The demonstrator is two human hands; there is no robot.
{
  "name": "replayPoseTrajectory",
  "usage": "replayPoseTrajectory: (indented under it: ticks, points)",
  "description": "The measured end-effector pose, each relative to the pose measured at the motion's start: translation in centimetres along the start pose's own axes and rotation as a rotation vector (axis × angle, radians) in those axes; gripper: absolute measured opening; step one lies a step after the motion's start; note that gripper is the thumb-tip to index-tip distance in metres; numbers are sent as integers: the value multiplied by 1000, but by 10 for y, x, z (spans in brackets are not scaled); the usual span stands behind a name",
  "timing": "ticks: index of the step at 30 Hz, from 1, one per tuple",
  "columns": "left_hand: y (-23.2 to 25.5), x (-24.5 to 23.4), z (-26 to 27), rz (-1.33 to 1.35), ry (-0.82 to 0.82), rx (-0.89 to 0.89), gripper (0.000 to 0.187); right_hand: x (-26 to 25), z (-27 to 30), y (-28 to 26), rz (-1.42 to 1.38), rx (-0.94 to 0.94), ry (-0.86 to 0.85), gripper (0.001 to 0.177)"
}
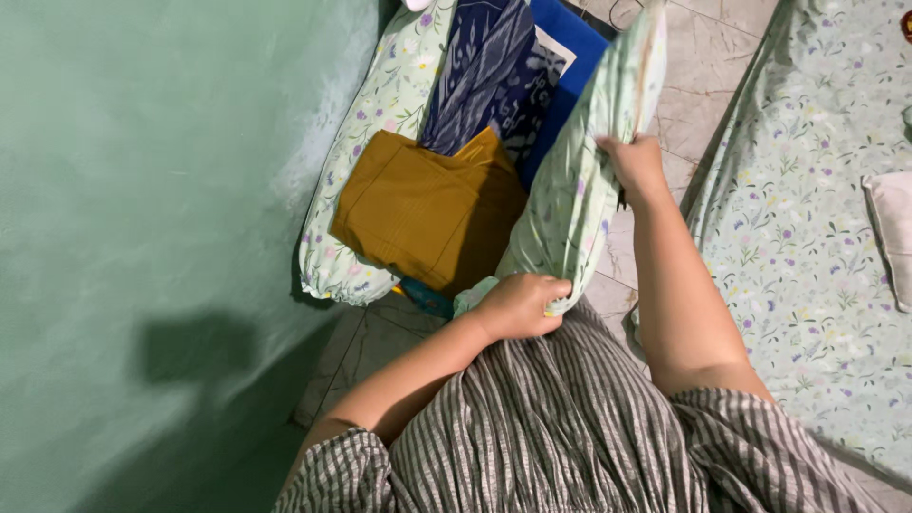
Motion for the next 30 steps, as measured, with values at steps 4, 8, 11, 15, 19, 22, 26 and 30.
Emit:
replayPoseTrajectory:
  ticks: [4, 8, 11, 15, 19, 22, 26, 30]
  points:
    - [9, -6, 10, 52, -56, 0, 20, -7, 13, 4, -389, 23, -47, 26]
    - [24, -30, 24, 42, 6, 50, 19, -4, 35, -28, -694, 15, -78, 28]
    - [45, -66, 34, -56, 50, 64, 20, 8, 50, -74, -824, -155, -227, 32]
    - [94, -124, 54, -280, 160, 39, 20, 16, 74, -143, -976, -310, -437, 38]
    - [146, -156, 74, -491, 220, 48, 14, 15, 99, -181, -1268, -420, -732, 53]
    - [148, -151, 84, -560, 232, 44, 14, 11, 91, -158, -1264, -503, -784, 61]
    - [52, -106, 64, -388, -8, -198, 20, 23, 24, -34, -971, -236, -414, 59]
    - [-104, -72, 69, -457, -21, -683, 77, 49, 17, 139, -170, 150, -236, 40]
Point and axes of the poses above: each hand's wrist, its own z-axis away from the middle knuckle, its own x-axis out of the palm, y = z × x, the point moved 2 cm from there along -z, towards the middle knuckle, and after that the axes turned 1 degree about -z, right-handed, at the moved point
